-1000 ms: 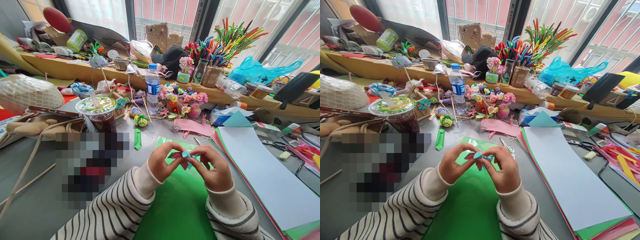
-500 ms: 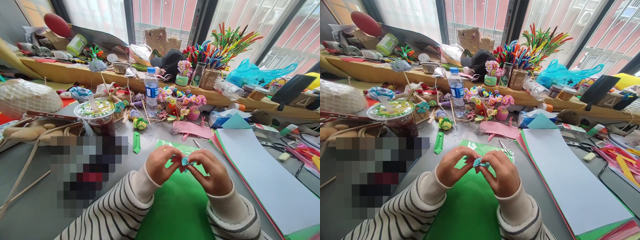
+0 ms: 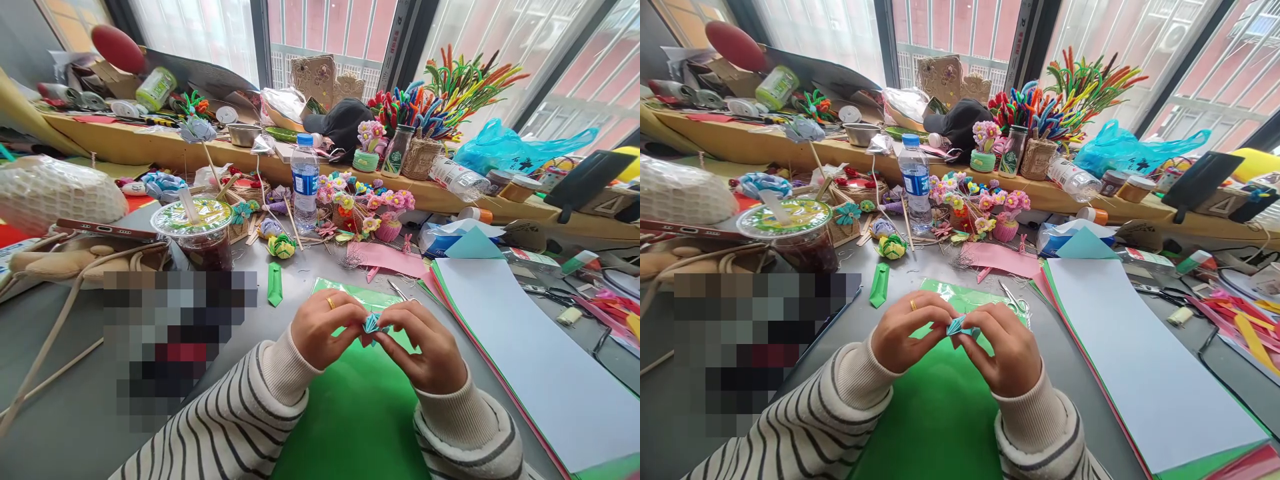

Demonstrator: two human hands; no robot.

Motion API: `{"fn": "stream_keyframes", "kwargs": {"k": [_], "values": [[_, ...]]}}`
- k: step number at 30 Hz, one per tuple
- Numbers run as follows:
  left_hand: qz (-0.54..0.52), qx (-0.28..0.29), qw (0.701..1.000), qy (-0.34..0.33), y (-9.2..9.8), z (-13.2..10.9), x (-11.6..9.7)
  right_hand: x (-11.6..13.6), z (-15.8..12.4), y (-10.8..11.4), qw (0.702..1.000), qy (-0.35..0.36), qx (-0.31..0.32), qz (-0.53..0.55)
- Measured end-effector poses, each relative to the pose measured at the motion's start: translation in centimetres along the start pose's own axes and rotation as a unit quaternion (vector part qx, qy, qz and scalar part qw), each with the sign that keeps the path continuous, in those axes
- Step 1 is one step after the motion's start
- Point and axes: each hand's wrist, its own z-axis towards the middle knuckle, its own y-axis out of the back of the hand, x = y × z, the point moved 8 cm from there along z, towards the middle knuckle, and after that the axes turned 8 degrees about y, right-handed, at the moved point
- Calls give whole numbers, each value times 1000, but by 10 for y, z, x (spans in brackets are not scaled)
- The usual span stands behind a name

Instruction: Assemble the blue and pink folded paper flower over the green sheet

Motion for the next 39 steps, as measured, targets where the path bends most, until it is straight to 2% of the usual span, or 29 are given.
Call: {"fn": "stream_keyframes", "kwargs": {"k": [5,9,13,15,17,19,21,25,32,39], "values": [[-1,41,999,16,1,4,-1,1,1,-3,1000,0,11,-1],[25,116,992,35,-2,12,0,-3,3,-4,999,-22,11,28],[-17,169,982,84,-3,24,6,-18,6,-10,987,-101,59,112],[-94,243,951,167,-13,23,17,-27,4,-19,965,-156,108,181],[-193,331,879,284,-31,9,31,-33,-2,-32,932,-200,169,251],[-269,366,814,362,-44,-5,44,-38,-12,-44,898,-238,208,307],[-310,372,776,404,-55,-18,57,-46,-24,-54,875,-283,214,331],[-324,378,744,446,-70,-35,77,-57,-42,-71,848,-334,210,354],[-334,370,720,483,-74,-37,83,-69,-49,-77,851,-357,141,358],[-353,360,711,489,-74,-37,81,-68,-53,-79,819,-382,134,407]]}}
